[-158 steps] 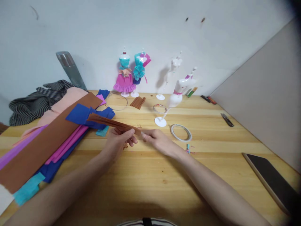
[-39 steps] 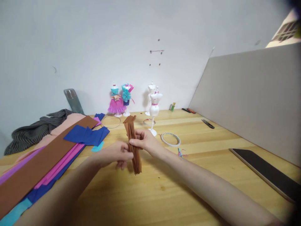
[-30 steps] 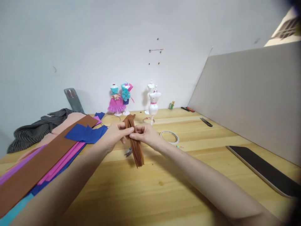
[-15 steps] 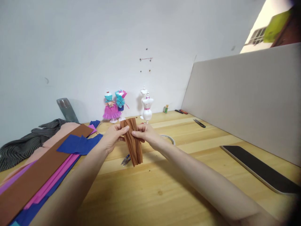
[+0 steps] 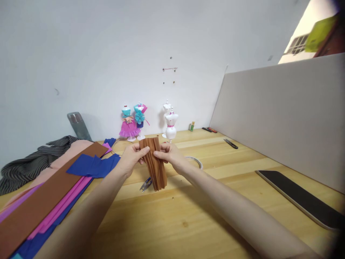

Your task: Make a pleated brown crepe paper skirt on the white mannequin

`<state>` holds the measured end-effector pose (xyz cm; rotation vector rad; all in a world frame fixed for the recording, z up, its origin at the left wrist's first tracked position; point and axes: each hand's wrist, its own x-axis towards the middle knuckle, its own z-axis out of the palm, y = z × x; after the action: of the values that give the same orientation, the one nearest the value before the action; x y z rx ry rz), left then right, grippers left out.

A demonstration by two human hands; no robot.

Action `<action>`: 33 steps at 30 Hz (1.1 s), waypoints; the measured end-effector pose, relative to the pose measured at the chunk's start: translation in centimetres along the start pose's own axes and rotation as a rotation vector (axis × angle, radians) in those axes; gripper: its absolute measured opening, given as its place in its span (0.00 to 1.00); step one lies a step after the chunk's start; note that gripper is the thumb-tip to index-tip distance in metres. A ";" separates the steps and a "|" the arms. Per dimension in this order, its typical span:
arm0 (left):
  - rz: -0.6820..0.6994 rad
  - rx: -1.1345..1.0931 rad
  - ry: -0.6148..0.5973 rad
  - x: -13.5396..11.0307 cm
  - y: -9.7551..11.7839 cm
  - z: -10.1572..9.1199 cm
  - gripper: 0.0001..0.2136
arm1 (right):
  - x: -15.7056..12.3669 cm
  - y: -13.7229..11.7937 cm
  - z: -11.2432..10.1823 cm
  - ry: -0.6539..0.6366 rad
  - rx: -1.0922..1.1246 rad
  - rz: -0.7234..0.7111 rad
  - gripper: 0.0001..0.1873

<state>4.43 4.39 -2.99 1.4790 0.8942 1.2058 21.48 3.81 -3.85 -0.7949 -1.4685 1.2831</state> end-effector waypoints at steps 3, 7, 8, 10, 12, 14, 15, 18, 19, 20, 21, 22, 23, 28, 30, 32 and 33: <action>-0.019 0.001 -0.007 0.0 -0.5 0.2 0.19 | -0.1 0.0 0.2 -0.003 0.048 0.020 0.17; -0.069 -0.027 -0.127 -0.3 -0.4 0.0 0.20 | 0.0 0.3 -0.1 0.066 0.048 0.027 0.18; -0.083 -0.027 -0.174 -0.3 -0.4 0.0 0.22 | 0.1 0.4 -0.2 0.083 0.051 0.026 0.18; -0.093 -0.022 -0.239 -0.4 -0.4 -0.1 0.25 | 0.2 0.6 -0.4 0.106 0.051 0.022 0.18; -0.093 -0.040 -0.252 -0.3 -0.7 0.0 0.25 | 0.3 0.7 -0.4 0.106 0.030 0.006 0.17; -0.079 -0.071 -0.204 -0.1 -1.1 0.1 0.25 | 0.2 0.7 -0.2 0.066 0.005 -0.037 0.17; -0.064 -0.086 -0.172 0.0 -1.3 0.1 0.24 | 0.2 0.7 -0.1 0.036 0.003 -0.062 0.17; -0.018 -0.122 -0.104 0.2 -1.7 0.2 0.24 | 0.2 0.7 0.1 -0.030 -0.001 -0.087 0.23; -0.015 -0.134 -0.094 0.2 -1.8 0.1 0.24 | 0.2 0.8 0.0 -0.028 -0.012 -0.082 0.24; -0.020 -0.144 -0.081 0.2 -1.8 0.1 0.24 | 0.3 0.8 0.0 -0.020 -0.026 -0.076 0.24; -0.026 -0.150 -0.060 0.2 -1.8 0.1 0.24 | 0.3 0.9 -0.1 -0.010 -0.038 -0.072 0.24; -0.034 -0.153 -0.039 0.2 -1.8 0.0 0.24 | 0.4 1.0 -0.2 -0.005 -0.045 -0.071 0.23; -0.041 -0.157 -0.020 0.2 -1.8 0.0 0.23 | 0.4 1.0 -0.3 -0.005 -0.047 -0.070 0.22; -0.088 -0.175 -0.035 0.0 -1.8 0.2 0.22 | 0.4 1.1 -0.7 -0.031 -0.051 -0.076 0.21; -0.098 -0.166 -0.038 0.0 -1.9 0.3 0.23 | 0.3 1.1 -0.7 -0.048 -0.051 -0.076 0.19; -0.098 -0.153 -0.034 0.0 -1.9 0.4 0.22 | 0.3 1.0 -0.6 -0.068 -0.048 -0.072 0.19; -0.098 -0.148 -0.032 -0.1 -1.9 0.5 0.22 | 0.2 0.9 -0.6 -0.074 -0.052 -0.072 0.19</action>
<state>4.94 4.68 -4.88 1.3177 0.8278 1.1479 21.89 4.41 -4.73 -0.7286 -1.5806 1.2359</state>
